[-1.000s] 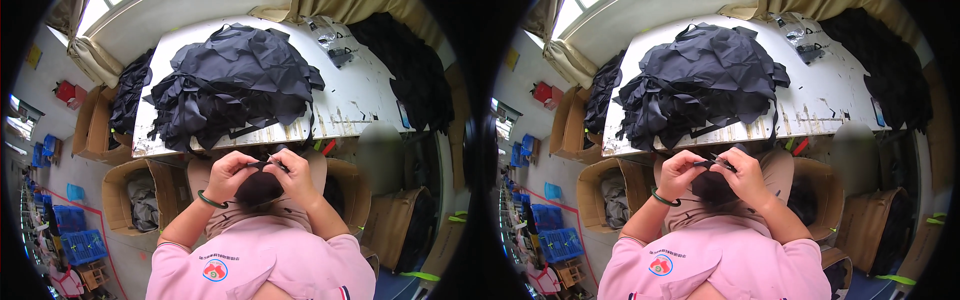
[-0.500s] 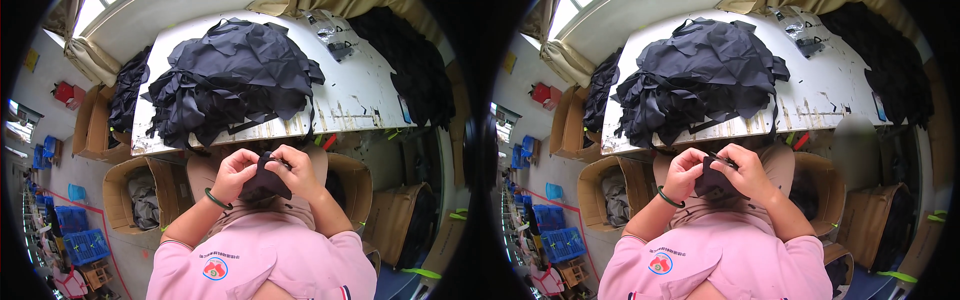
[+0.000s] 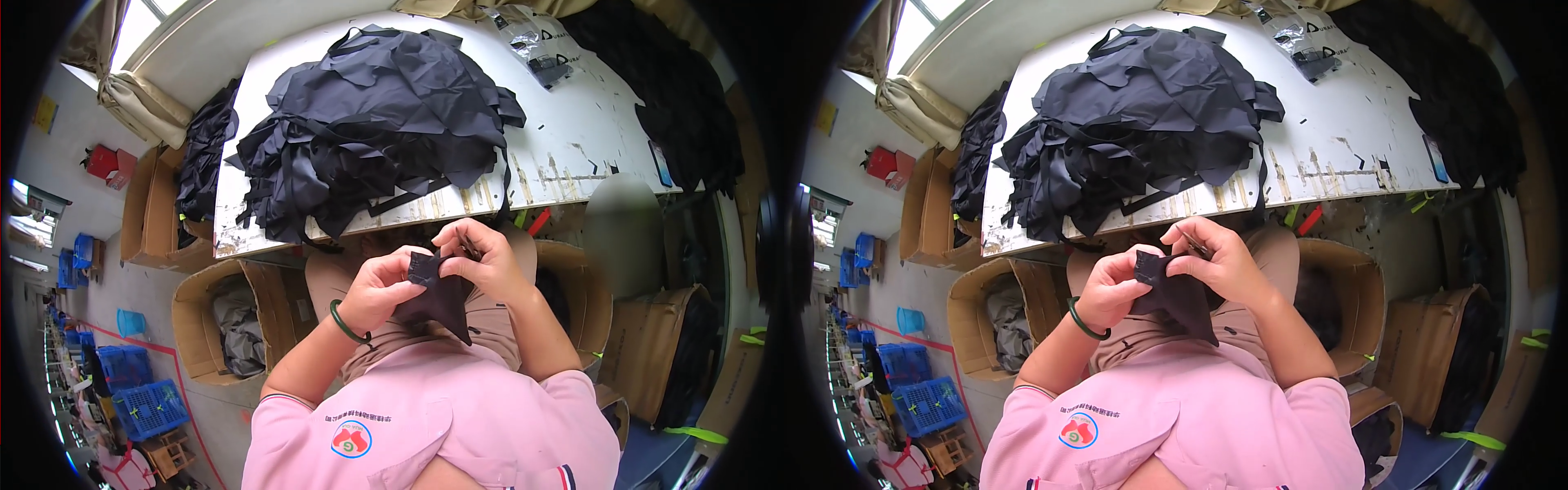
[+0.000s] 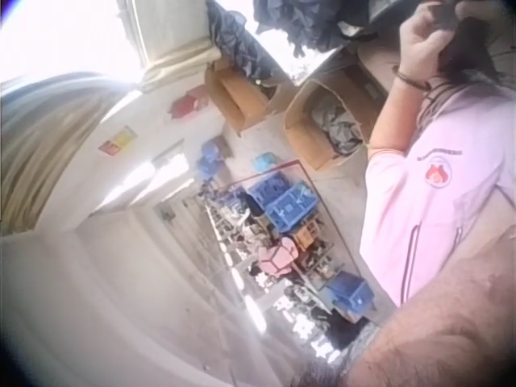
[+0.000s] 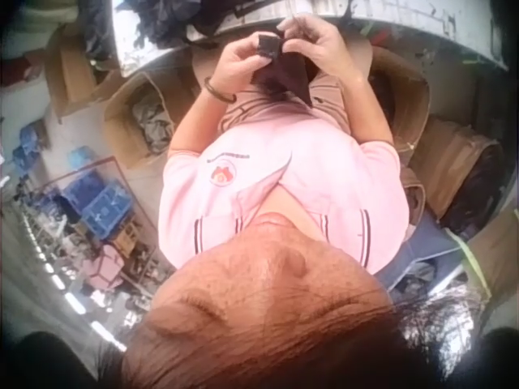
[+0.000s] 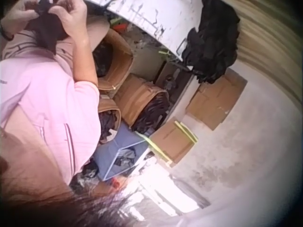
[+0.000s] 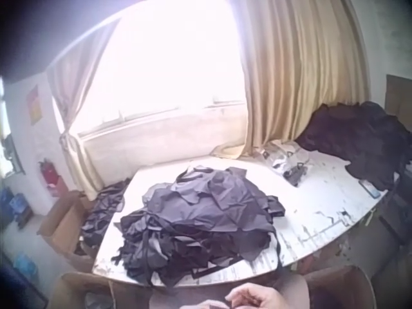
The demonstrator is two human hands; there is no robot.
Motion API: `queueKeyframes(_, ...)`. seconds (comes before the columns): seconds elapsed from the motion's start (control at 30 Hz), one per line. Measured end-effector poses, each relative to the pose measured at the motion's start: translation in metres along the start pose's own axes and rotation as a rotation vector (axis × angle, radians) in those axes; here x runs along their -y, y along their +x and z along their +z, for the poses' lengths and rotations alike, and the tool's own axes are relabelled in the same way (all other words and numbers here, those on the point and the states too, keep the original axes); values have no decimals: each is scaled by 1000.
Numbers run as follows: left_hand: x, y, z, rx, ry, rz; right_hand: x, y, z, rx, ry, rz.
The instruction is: Manually trimming small black fabric pieces using scissors at a workshop table.
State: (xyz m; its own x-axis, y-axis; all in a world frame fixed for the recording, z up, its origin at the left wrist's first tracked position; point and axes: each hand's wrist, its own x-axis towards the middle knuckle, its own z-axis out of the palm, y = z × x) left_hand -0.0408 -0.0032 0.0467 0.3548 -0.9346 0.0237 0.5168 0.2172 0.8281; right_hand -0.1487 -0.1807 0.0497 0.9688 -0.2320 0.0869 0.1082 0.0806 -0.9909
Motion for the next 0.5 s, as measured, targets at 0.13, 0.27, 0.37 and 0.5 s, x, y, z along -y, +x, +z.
queueKeyframes(0.13,0,4,12,-113,22,72,-6,3,6,4,203,70)
queueKeyframes(0.27,15,3,-1,-104,211,243,-11,1,15,-269,-244,2)
queueKeyframes(0.37,18,3,-1,-278,440,427,-6,-4,5,-369,-488,-135)
queueKeyframes(0.5,22,4,-3,-370,527,486,4,-21,13,-130,-336,-62)
